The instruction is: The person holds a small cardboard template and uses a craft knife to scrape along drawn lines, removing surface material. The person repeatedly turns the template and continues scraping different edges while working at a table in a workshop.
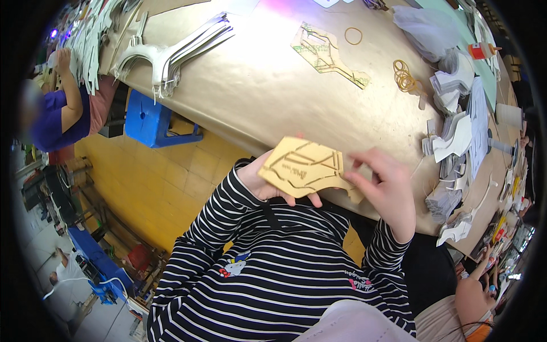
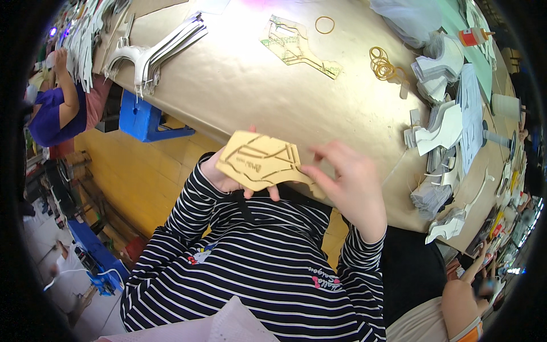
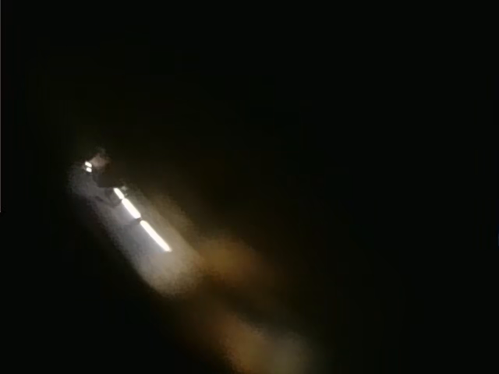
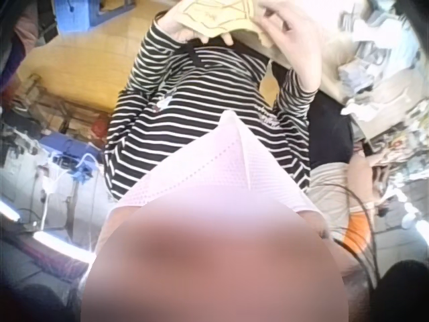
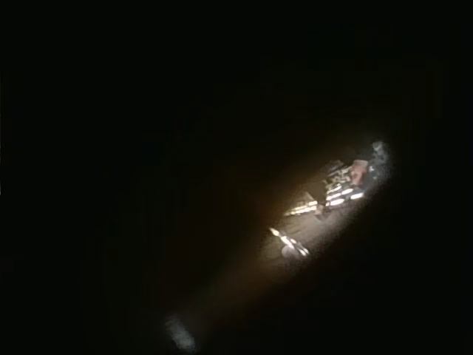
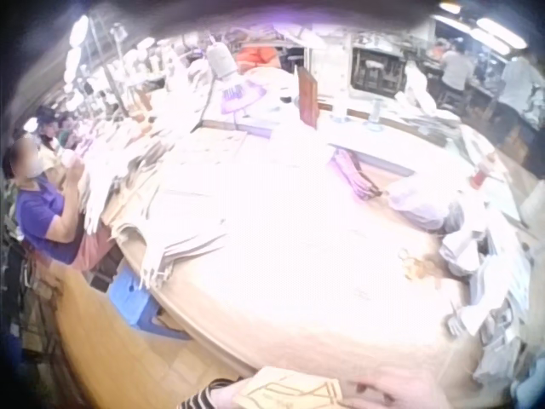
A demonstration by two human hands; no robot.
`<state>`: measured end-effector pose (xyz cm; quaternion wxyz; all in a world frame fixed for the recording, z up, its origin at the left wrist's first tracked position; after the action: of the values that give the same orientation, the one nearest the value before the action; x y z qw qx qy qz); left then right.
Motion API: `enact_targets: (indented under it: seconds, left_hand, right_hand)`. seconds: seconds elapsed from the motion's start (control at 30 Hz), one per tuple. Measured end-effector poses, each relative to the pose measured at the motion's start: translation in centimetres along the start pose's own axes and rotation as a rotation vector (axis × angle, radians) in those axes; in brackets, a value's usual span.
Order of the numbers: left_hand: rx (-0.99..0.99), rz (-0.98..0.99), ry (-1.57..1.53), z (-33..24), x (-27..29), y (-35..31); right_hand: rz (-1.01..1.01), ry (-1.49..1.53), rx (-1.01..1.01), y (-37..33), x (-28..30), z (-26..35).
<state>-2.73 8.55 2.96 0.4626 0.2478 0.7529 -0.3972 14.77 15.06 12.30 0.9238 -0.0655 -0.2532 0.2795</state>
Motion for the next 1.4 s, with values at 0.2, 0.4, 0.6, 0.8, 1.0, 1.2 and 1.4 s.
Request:
enact_targets:
  seconds: [0.2,0.4,0.6,0.8,1.0,1.2,1.4]
  left_hand:
    - [-0.418,0.003,-0.072,-2.5,-1.1,0.3]
    - [-0.598,-0.704,0.552,-1.8,-1.7,0.5]
    - [-0.539,-0.625,0.586,-2.5,-1.9,0.2]
    - [-0.492,-0.399,0.563,-0.5,-2.7,0.5]
    - [-0.363,-0.620,0.614,0.0,-0.8,-0.8]
    - [-0.301,-0.685,0.706,-0.2,-1.4,-1.3]
    - [-0.414,-0.724,0.843,-0.4,-2.1,-1.1]
  right_hand:
    - [-0.085,0.451,-0.251,-0.9,-2.0,-2.5]
    - [-0.155,0.621,-0.317,-1.2,-4.9,-3.1]
    - [-0.290,0.925,-0.344,-1.0,-2.5,-3.8]
    - [-0.215,1.048,-0.369,0.4,-5.0,-4.3]
    - [-0.155,0.985,-0.365,0.2,-6.5,-5.0]
    - [0.009,1.141,-0.467,-1.5,-6.7,-4.1]
    - [0.092,1.106,-0.493,-1.9,-7.5,-3.0]
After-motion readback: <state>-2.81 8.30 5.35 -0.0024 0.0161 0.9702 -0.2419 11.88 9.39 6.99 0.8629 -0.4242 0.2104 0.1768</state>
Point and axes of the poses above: each hand's wrist, its own y-axis towards the middle knuckle, its own x-axis out of the back of the hand, z = x × y, the point moved 5 cm from there along y, towards the middle knuckle, and after that the axes turned 13 degrees about y, right-handed, at the moved point
